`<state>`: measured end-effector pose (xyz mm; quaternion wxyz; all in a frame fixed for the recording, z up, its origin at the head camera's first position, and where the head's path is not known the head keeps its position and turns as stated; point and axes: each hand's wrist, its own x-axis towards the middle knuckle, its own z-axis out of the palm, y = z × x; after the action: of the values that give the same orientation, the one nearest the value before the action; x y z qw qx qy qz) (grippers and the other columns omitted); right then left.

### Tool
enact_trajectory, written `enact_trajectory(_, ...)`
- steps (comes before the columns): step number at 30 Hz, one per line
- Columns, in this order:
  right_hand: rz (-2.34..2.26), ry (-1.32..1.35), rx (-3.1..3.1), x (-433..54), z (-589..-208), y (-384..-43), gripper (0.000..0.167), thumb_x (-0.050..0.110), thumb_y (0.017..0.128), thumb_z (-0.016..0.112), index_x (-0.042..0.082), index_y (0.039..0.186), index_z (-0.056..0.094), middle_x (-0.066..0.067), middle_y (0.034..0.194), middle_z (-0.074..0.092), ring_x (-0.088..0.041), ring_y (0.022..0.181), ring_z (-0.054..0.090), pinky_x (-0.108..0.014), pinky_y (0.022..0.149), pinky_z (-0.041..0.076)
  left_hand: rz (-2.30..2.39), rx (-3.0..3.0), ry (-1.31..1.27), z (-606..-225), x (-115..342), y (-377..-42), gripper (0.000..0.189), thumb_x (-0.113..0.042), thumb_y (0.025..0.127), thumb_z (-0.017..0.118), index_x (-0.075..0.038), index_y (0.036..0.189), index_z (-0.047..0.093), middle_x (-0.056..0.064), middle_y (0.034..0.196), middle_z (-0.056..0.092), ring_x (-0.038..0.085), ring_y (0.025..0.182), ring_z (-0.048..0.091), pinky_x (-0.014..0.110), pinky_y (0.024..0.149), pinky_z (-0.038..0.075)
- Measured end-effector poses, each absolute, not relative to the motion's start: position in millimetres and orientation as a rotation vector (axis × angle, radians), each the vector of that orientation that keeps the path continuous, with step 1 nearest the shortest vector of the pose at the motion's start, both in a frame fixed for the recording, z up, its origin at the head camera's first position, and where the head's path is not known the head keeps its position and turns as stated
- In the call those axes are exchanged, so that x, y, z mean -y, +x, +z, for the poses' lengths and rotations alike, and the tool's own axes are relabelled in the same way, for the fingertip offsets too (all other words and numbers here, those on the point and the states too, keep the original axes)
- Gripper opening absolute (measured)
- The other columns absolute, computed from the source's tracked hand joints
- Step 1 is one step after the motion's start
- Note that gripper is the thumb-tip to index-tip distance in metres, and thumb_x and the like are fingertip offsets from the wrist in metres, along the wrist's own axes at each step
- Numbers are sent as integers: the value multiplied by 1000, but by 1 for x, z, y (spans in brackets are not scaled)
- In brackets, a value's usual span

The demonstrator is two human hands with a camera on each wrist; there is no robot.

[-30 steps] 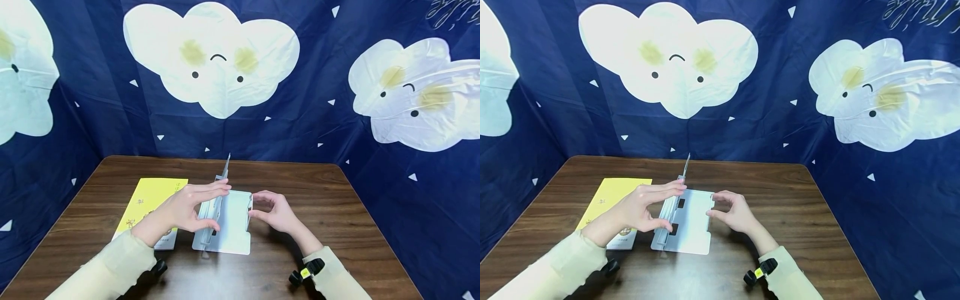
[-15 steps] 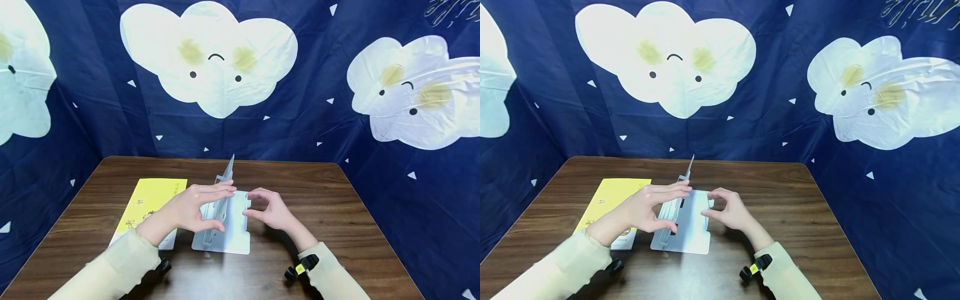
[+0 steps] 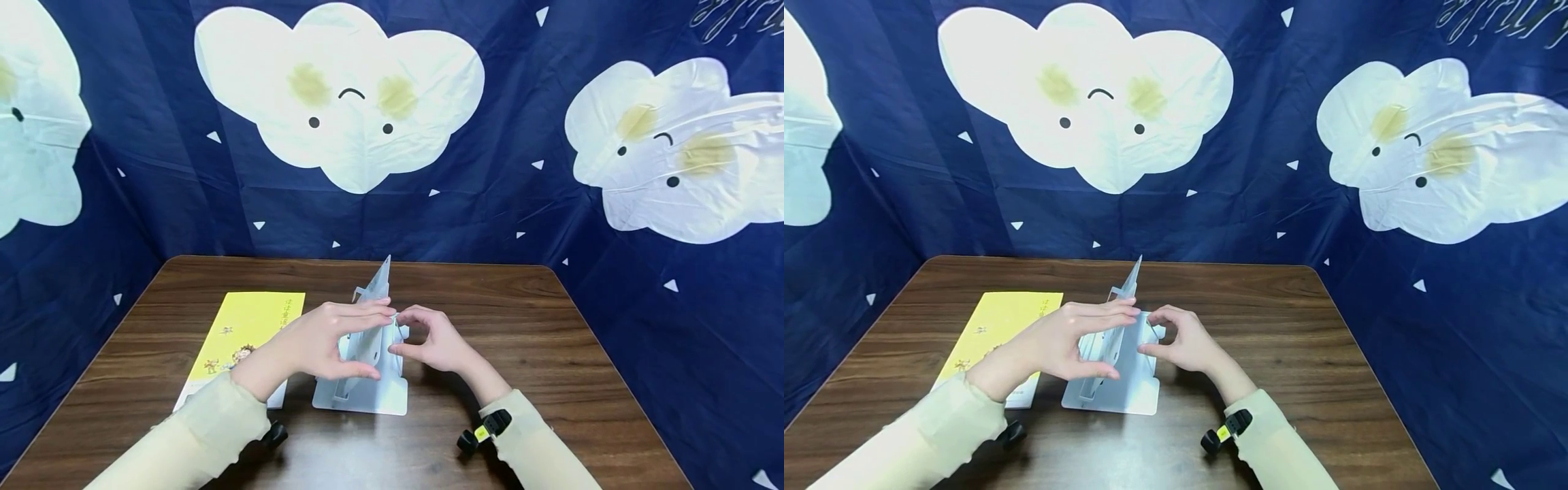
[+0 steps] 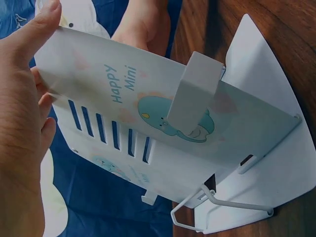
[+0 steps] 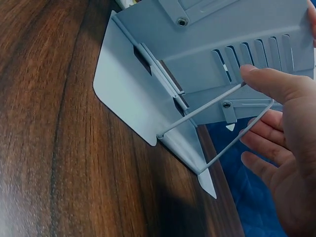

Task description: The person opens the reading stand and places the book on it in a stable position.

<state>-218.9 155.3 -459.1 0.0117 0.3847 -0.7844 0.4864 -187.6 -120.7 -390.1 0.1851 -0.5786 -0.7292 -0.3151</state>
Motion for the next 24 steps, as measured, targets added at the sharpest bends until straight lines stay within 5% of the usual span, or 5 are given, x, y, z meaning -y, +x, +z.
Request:
enact_trajectory(11, 1453, 1245, 2424, -152, -463, -221, 46, 16, 87, 90, 12, 129, 72, 4, 120, 71, -19, 115, 68, -53, 100, 56, -885, 2115, -1630, -389, 114, -186, 72, -50, 87, 86, -8, 142, 67, 6, 152, 59, 22, 144, 51, 38, 112, 48)
enact_trajectory(24, 1414, 1240, 2364, -144, -429, -198, 48, -14, 72, 84, -1, 118, 74, -10, 117, 72, -20, 109, 68, -34, 98, 57, -799, 2126, -1665, -389, 100, -187, 72, -52, 87, 86, -5, 139, 69, 14, 150, 60, 28, 140, 55, 37, 113, 46)
